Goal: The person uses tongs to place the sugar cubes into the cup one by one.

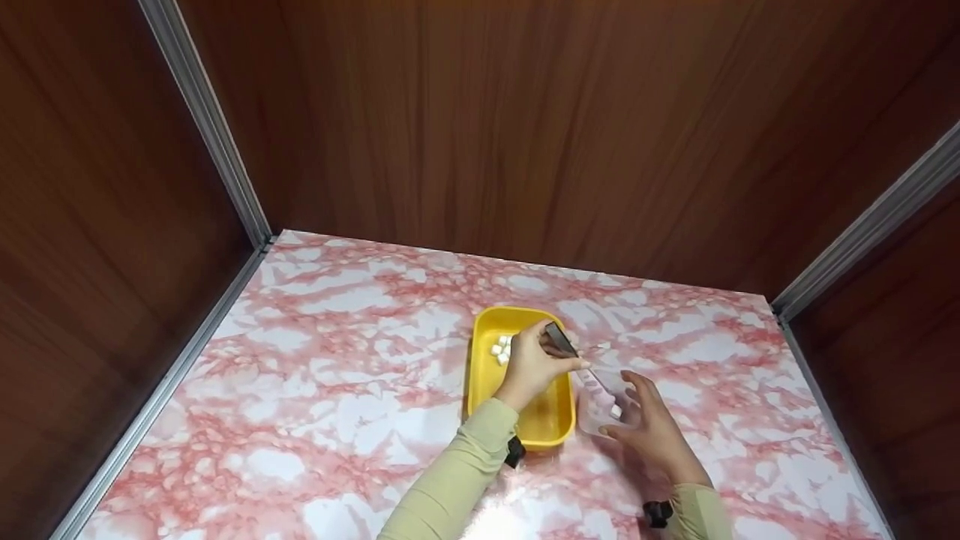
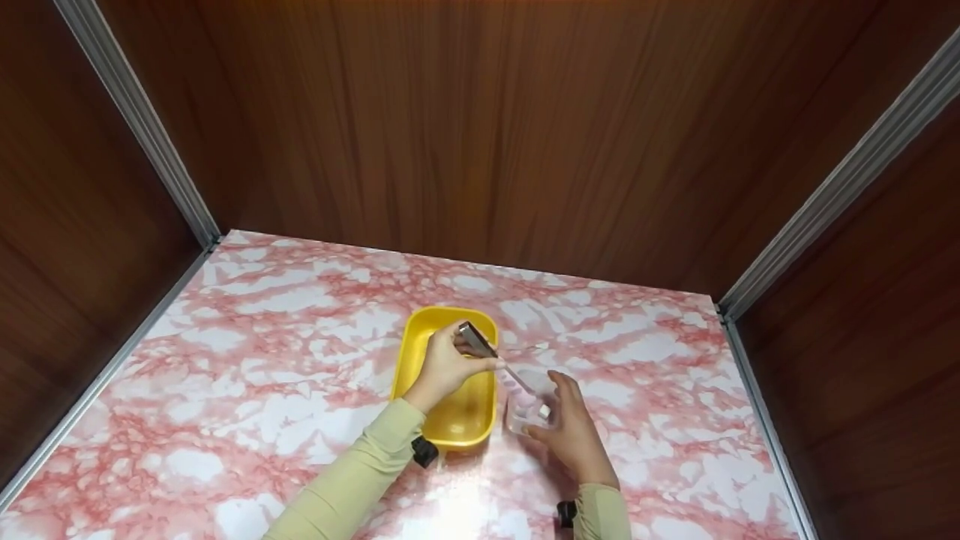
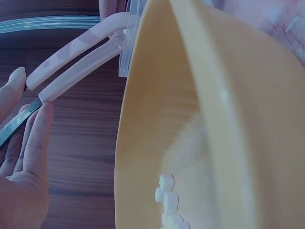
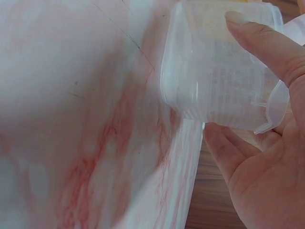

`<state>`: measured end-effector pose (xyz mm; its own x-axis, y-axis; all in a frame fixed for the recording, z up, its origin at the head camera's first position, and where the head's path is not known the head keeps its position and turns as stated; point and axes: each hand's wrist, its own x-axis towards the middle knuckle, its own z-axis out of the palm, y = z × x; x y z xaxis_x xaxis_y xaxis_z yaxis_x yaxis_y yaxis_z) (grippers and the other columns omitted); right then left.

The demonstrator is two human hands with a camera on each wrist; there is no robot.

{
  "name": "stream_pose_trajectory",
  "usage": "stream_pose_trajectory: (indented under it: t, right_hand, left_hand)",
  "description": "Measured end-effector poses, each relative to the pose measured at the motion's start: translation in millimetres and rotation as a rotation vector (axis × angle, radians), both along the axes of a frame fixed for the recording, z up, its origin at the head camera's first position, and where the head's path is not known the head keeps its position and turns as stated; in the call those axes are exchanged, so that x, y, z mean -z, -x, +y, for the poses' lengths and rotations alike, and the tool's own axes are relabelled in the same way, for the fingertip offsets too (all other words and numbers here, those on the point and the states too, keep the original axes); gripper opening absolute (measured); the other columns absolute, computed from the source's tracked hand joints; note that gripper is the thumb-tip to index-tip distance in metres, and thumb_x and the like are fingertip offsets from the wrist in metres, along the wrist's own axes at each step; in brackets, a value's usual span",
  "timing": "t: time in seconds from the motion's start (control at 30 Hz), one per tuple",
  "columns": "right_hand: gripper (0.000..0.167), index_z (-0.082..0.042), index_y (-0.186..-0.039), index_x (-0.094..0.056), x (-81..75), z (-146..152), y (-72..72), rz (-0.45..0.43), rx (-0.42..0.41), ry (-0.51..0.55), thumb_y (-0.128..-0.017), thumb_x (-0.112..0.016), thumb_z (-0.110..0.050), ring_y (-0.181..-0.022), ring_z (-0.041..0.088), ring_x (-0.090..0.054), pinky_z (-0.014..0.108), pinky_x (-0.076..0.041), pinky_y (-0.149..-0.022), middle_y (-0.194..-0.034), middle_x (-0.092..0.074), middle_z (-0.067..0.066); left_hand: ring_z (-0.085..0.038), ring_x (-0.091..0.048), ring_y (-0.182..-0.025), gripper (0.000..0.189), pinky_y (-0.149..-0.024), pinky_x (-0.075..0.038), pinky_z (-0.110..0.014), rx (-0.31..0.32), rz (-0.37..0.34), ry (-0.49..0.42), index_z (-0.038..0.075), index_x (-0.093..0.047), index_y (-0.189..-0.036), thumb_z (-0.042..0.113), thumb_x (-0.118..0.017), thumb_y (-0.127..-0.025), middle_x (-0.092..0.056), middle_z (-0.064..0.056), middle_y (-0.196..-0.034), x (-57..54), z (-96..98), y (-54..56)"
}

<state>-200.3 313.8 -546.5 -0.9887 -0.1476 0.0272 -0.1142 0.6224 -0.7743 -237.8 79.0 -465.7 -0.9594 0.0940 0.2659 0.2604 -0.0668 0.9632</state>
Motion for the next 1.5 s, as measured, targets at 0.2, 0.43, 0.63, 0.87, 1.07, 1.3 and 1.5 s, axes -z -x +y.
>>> stream_pose_trajectory:
  t: [0.2, 0.43, 0.63, 0.87, 1.07, 1.3, 1.5]
  right_hand:
    - [0.095, -0.016, -0.147, -0.026, 2.5, 0, -0.7, 0.019, -0.011, 0.005, -0.072, -0.085, -0.016, -0.133, 0.041, -0.033, 0.053, -0.036, -0.104, -0.150, -0.027, 0.010]
    - [0.095, -0.015, -0.146, -0.027, 2.6, 0, -2.1, 0.036, -0.027, 0.029, -0.072, -0.085, -0.012, -0.132, 0.044, -0.032, 0.054, -0.036, -0.103, -0.149, -0.027, 0.014]
    - [0.095, -0.015, -0.146, -0.028, 2.8, 0, -2.1, 0.050, -0.020, 0.016, -0.071, -0.086, -0.014, -0.132, 0.043, -0.034, 0.053, -0.038, -0.102, -0.148, -0.028, 0.013]
    - [0.096, -0.014, -0.146, -0.028, 3.7, 1, -1.0, 0.054, -0.022, 0.036, -0.070, -0.086, -0.014, -0.132, 0.044, -0.034, 0.052, -0.037, -0.103, -0.148, -0.028, 0.014]
    - [0.096, -0.014, -0.146, -0.027, 3.4, 1, -0.7, 0.035, -0.021, 0.041, -0.071, -0.086, -0.017, -0.133, 0.043, -0.032, 0.052, -0.037, -0.103, -0.149, -0.027, 0.013]
    - [0.094, -0.016, -0.146, -0.027, 2.2, 2, -2.3, 0.032, -0.035, 0.029, -0.072, -0.085, -0.020, -0.134, 0.043, -0.030, 0.055, -0.035, -0.103, -0.149, -0.027, 0.011]
    - [0.095, -0.016, -0.146, -0.027, 2.5, 1, -1.1, 0.037, -0.027, 0.020, -0.072, -0.085, -0.019, -0.134, 0.043, -0.031, 0.054, -0.035, -0.104, -0.149, -0.027, 0.011]
  left_hand:
    - [-0.026, -0.067, -0.073, 0.039, -0.064, -0.057, -0.025, 0.002, 0.006, 0.024, 0.001, -0.061, -0.090, 0.000, -0.088, -0.061, -0.066, -0.007, -0.080, 21.9, 6.3, 12.9]
    - [-0.016, -0.066, -0.072, 0.043, -0.066, -0.057, -0.026, 0.024, -0.012, -0.010, 0.004, -0.062, -0.093, 0.000, -0.089, -0.059, -0.067, -0.005, -0.082, 30.8, 6.5, 19.5]
    - [-0.013, -0.066, -0.073, 0.043, -0.069, -0.057, -0.027, 0.042, 0.005, -0.033, 0.007, -0.063, -0.095, 0.004, -0.090, -0.061, -0.069, -0.003, -0.085, 26.7, 2.8, 18.5]
    - [-0.017, -0.067, -0.076, 0.044, -0.071, -0.057, -0.030, 0.055, 0.035, -0.072, -0.002, -0.064, -0.098, 0.003, -0.089, -0.062, -0.069, -0.008, -0.086, 19.5, -1.8, 14.3]
    - [-0.019, -0.067, -0.079, 0.043, -0.076, -0.057, -0.039, 0.071, 0.071, -0.164, -0.001, -0.064, -0.099, -0.001, -0.087, -0.063, -0.069, -0.016, -0.092, 21.4, -4.7, 16.5]
    - [-0.019, -0.066, -0.083, 0.045, -0.077, -0.056, -0.041, 0.032, 0.101, -0.208, -0.003, -0.063, -0.103, -0.003, -0.086, -0.064, -0.069, -0.017, -0.094, 16.3, -13.9, 14.5]
    - [-0.022, -0.065, -0.085, 0.045, -0.080, -0.055, -0.044, 0.033, 0.127, -0.245, -0.005, -0.062, -0.105, -0.008, -0.083, -0.065, -0.067, -0.024, -0.097, 13.2, -20.3, 15.3]
